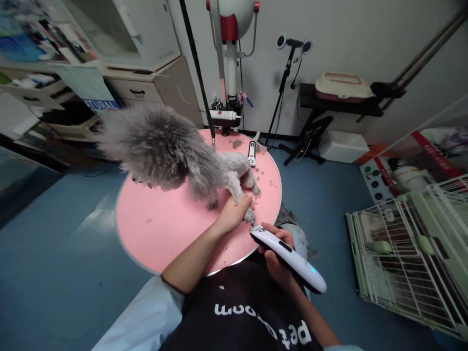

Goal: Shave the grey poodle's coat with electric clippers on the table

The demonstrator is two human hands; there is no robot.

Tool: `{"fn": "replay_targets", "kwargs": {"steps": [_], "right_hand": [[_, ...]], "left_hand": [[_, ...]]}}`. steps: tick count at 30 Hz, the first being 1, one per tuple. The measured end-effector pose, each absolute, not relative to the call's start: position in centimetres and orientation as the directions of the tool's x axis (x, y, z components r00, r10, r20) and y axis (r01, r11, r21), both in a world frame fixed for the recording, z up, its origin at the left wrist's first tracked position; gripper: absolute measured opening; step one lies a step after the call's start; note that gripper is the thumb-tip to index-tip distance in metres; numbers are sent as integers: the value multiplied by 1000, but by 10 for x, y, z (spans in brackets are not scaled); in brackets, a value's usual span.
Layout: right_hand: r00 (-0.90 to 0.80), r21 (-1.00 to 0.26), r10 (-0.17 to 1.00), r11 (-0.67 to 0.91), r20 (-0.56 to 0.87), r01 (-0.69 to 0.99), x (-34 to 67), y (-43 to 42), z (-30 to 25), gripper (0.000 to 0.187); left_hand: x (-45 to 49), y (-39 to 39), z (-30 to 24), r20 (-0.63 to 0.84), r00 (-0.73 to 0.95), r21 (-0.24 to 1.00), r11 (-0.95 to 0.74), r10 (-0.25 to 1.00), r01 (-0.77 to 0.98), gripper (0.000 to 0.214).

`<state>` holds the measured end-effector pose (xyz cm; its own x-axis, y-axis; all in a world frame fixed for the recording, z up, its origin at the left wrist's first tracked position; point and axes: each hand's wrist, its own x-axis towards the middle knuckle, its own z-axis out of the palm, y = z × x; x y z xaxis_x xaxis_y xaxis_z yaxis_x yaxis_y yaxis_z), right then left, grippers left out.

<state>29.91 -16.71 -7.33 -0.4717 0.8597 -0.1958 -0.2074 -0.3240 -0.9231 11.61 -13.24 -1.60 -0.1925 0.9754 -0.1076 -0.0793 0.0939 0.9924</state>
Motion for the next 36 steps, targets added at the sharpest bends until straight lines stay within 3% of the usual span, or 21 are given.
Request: {"fn": "replay_targets", "kwargs": {"steps": [3,7,21,28,32,34,36], "right_hand": [[-262,-931,960,-5,97,-364,286,-173,-73,52],[-239,-889,932,150,273,-434,273,-173,-69,39],[-216,-866,846,438,488,-240,270,-181,-43,26],[-27,-803,808,580,588,-137,248,-182,-50,43],[84,-674,676,736,732,-61,243,-183,-58,53],[90,-629,634,773,768,-79,247,-183,-58,51],[18,-673,679,730,734,-118,252,-185,-53,46]], "left_hand": [[123,-132,-13,-147,-231,979,109,962,-172,65],[130,-132,-7,-171,-269,960,99,948,-262,64],[141,-130,0,-196,-392,932,46,899,-359,66],[143,-129,6,-169,-443,939,7,881,-345,61],[142,-128,8,-166,-440,931,-7,882,-365,63],[141,-128,7,-173,-441,926,-7,881,-378,63],[141,-128,7,-185,-442,924,2,878,-384,63]]}}
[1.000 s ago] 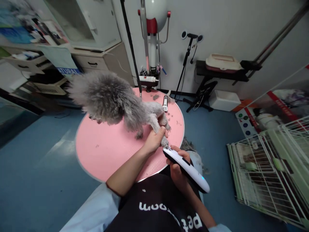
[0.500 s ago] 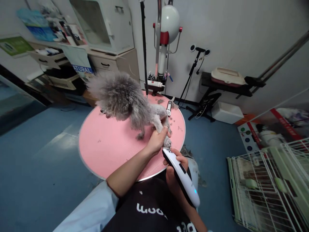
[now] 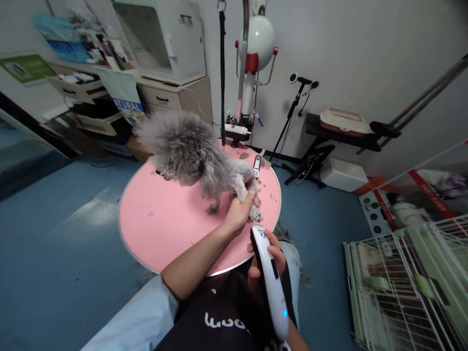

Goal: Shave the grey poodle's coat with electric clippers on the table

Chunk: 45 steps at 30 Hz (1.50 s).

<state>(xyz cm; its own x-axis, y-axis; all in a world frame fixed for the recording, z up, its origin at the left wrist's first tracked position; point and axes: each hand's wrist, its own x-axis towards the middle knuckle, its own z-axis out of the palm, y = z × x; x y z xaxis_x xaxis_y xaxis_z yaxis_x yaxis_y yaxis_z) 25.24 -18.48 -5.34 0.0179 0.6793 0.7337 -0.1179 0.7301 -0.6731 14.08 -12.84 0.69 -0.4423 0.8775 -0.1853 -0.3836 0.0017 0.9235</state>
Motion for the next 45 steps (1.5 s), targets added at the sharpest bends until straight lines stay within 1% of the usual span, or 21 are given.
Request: {"fn": "replay_targets", "kwargs": {"steps": [2,4,6,9,13,15,17,19,21,25,28,32,34,37,39,42,45], "right_hand": [[-83,-757,753,645,653,-106,258,-187,-48,44],[-121,-800,791,597,600,-63,262,-188,-42,44],[-156,-809,798,587,583,-23,264,-188,-40,44],[-207,-793,778,609,593,18,264,-186,-42,44],[-126,-720,710,689,693,-78,262,-180,-53,43],[-124,-648,640,761,758,-26,261,-175,-58,43],[-176,-544,548,836,818,72,261,-169,-61,45],[-218,-455,472,881,854,128,261,-164,-62,47],[-216,-431,454,891,865,144,262,-163,-63,47],[-200,-430,456,889,867,158,265,-166,-64,46],[-215,-448,471,882,856,149,264,-166,-67,49],[-170,-481,492,871,854,103,257,-165,-68,49],[-128,-562,567,824,814,78,252,-168,-64,46],[-29,-726,726,688,687,7,249,-176,-54,43],[-4,-766,767,641,642,-52,251,-181,-47,41],[-114,-763,754,636,647,-121,257,-183,-41,33],[-192,-786,762,604,618,-130,261,-181,-39,30]], "left_hand": [[141,-129,8,-201,-440,921,16,875,-389,63],[141,-129,8,-210,-440,919,23,873,-393,62],[141,-130,9,-199,-443,919,10,874,-393,61],[141,-130,7,-188,-449,921,-1,874,-389,60],[140,-129,4,-190,-455,920,-4,870,-392,60],[139,-129,3,-172,-467,931,-12,867,-366,59],[139,-129,3,-146,-484,949,-15,863,-314,57],[138,-129,3,-130,-497,964,-8,858,-267,56],[137,-129,3,-119,-510,970,-9,852,-242,55],[136,-128,2,-108,-518,974,-13,849,-225,55],[136,-128,2,-90,-530,980,-21,843,-199,53],[136,-129,4,-66,-545,981,-44,836,-187,53],[136,-129,5,-92,-535,975,-33,840,-220,54],[135,-128,3,-139,-505,960,-10,852,-281,56],[135,-126,2,-161,-490,948,-4,857,-318,56],[134,-126,0,-191,-469,935,13,863,-356,55],[135,-126,0,-217,-458,925,32,862,-378,53]]}}
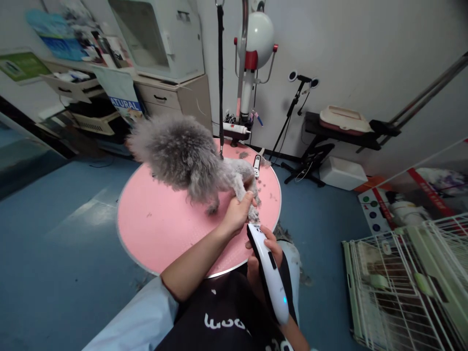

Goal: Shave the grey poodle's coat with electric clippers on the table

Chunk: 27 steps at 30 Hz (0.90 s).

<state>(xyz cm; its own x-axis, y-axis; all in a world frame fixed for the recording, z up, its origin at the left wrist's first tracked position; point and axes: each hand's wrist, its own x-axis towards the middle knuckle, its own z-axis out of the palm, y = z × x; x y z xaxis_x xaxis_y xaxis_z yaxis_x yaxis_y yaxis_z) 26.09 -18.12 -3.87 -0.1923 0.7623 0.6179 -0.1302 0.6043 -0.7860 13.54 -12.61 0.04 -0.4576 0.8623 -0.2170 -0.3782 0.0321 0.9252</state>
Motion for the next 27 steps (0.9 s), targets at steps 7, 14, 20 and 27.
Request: {"fn": "replay_targets", "kwargs": {"steps": [7,14,20,27], "right_hand": [[-160,-797,781,600,603,-74,252,-180,-44,35],[56,-747,749,662,660,-63,250,-178,-41,59],[-231,-557,556,828,799,65,287,-155,-46,44],[-460,-214,248,969,852,126,294,-138,-44,31]], "left_hand": [[137,-127,1,-175,-490,939,-4,854,-343,54],[133,-129,-1,-64,-519,985,-28,853,-168,51],[128,-130,-6,-64,-496,993,8,866,-115,42],[127,-131,-3,-24,-498,999,0,867,-49,37]]}}
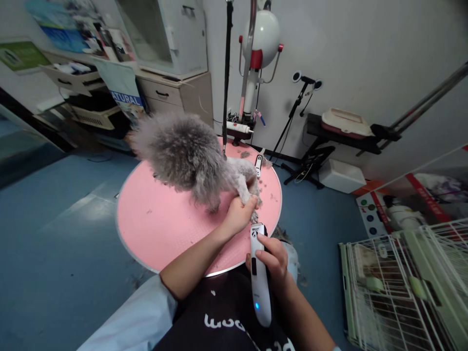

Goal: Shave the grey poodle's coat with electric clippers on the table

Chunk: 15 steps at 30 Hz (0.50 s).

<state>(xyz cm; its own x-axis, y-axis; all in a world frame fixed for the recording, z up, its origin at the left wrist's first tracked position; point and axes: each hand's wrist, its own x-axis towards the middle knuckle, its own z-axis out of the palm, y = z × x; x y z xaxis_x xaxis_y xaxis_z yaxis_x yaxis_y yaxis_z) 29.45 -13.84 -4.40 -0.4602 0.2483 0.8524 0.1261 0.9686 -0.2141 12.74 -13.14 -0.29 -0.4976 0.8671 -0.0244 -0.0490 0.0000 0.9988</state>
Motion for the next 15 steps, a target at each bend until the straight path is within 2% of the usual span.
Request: {"fn": "replay_targets", "kwargs": {"steps": [6,15], "right_hand": [[-484,-172,194,981,853,89,293,-130,-46,29],[-427,-235,257,966,867,105,290,-130,-45,30]], "left_hand": [[127,-132,-1,-54,-488,998,39,871,-40,40],[127,-131,1,-32,-466,998,6,884,-56,47]]}}
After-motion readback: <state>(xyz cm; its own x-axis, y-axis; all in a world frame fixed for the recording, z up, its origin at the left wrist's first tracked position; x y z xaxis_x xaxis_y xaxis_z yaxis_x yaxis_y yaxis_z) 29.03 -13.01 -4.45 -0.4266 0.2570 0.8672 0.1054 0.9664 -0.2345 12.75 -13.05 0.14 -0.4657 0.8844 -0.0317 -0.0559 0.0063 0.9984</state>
